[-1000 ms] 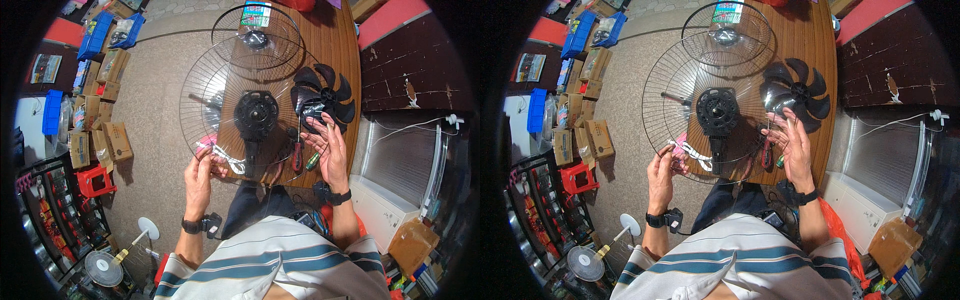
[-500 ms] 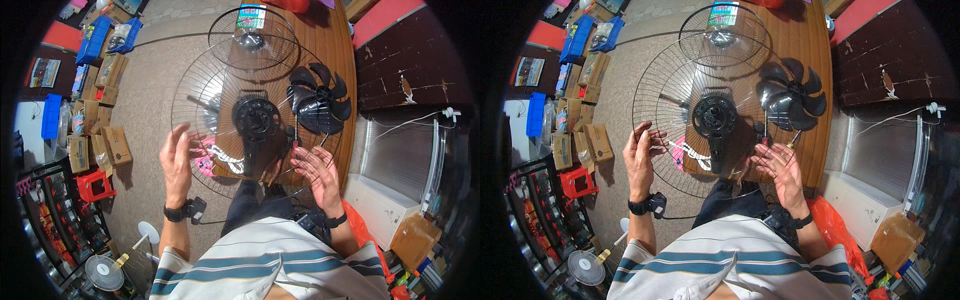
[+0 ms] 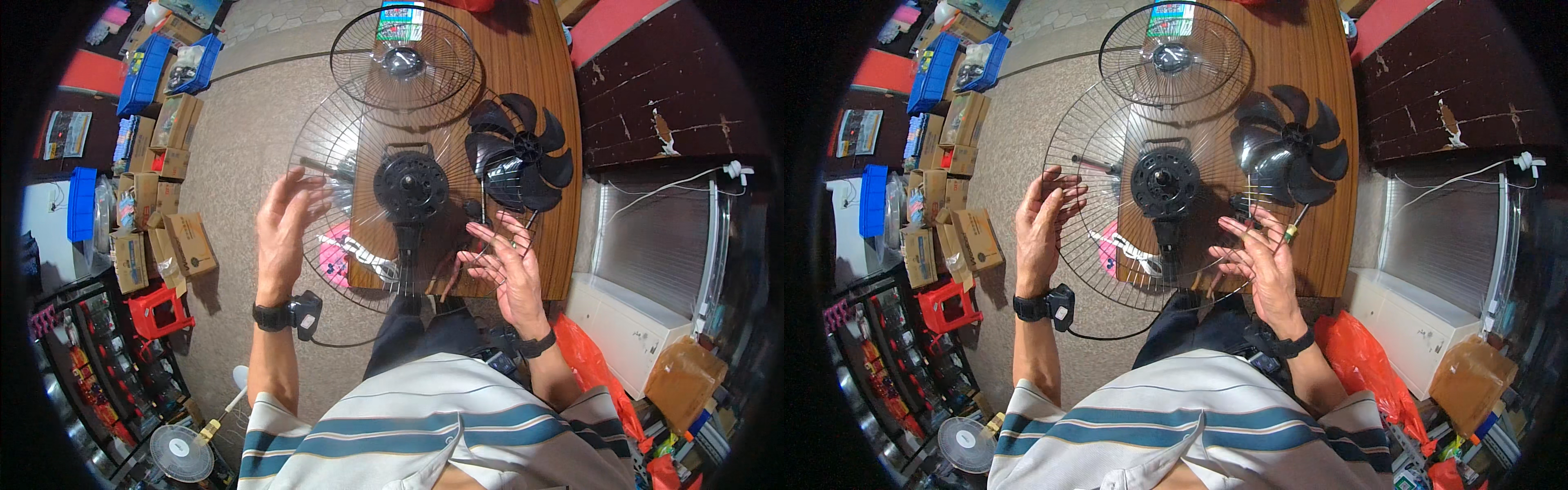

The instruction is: The person disassembles a desk fan by hand and using a screwdriver, removing the front and rear grilles and the fan blades, and then begins to reassemble the motor housing and grilles.

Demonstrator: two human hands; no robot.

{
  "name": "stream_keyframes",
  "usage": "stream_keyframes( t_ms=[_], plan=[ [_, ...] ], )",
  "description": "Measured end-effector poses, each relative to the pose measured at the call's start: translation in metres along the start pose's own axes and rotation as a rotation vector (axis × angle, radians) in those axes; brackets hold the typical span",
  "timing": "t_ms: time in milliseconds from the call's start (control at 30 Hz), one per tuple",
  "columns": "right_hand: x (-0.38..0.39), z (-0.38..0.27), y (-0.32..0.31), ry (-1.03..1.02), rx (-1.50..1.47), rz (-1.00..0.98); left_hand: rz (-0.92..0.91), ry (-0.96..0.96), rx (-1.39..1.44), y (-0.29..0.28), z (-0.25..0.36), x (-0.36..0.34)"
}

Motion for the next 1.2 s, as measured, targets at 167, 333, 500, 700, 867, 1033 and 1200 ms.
stream_keyframes(
  t_ms=[167,333,500,700,867,1033,1200],
  plan=[
    [-0.004,0.006,0.008,0.019,-0.039,0.007,0.019,-0.020,0.019,-0.007,-0.011,-0.010],
    [-0.011,0.001,0.009,-0.001,0.046,0.002,0.001,0.007,0.088,-0.002,-0.015,-0.021],
    [-0.019,0.010,0.008,0.027,0.009,0.044,-0.026,0.019,0.045,0.001,-0.027,-0.032],
    [-0.020,0.028,-0.001,0.066,-0.020,0.074,-0.006,-0.019,0.062,-0.002,-0.053,-0.033],
    [-0.023,0.037,-0.001,0.089,-0.013,0.084,-0.003,-0.024,0.043,-0.005,-0.064,-0.037],
    [-0.029,0.039,-0.001,0.075,0.007,0.087,-0.004,-0.027,0.055,-0.004,-0.069,-0.041],
    [-0.034,0.044,-0.004,0.078,0.024,0.089,0.002,-0.043,0.025,-0.002,-0.069,-0.042]
  ],
)
Point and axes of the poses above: each hand's wrist, its own x-axis away from the middle knuckle, its own y-axis out of the palm, z = x × y, the point moved 8 cm from there along -x, towards the middle knuckle, and after that the axes turned 3 degrees about z, right-handed, at the moved point
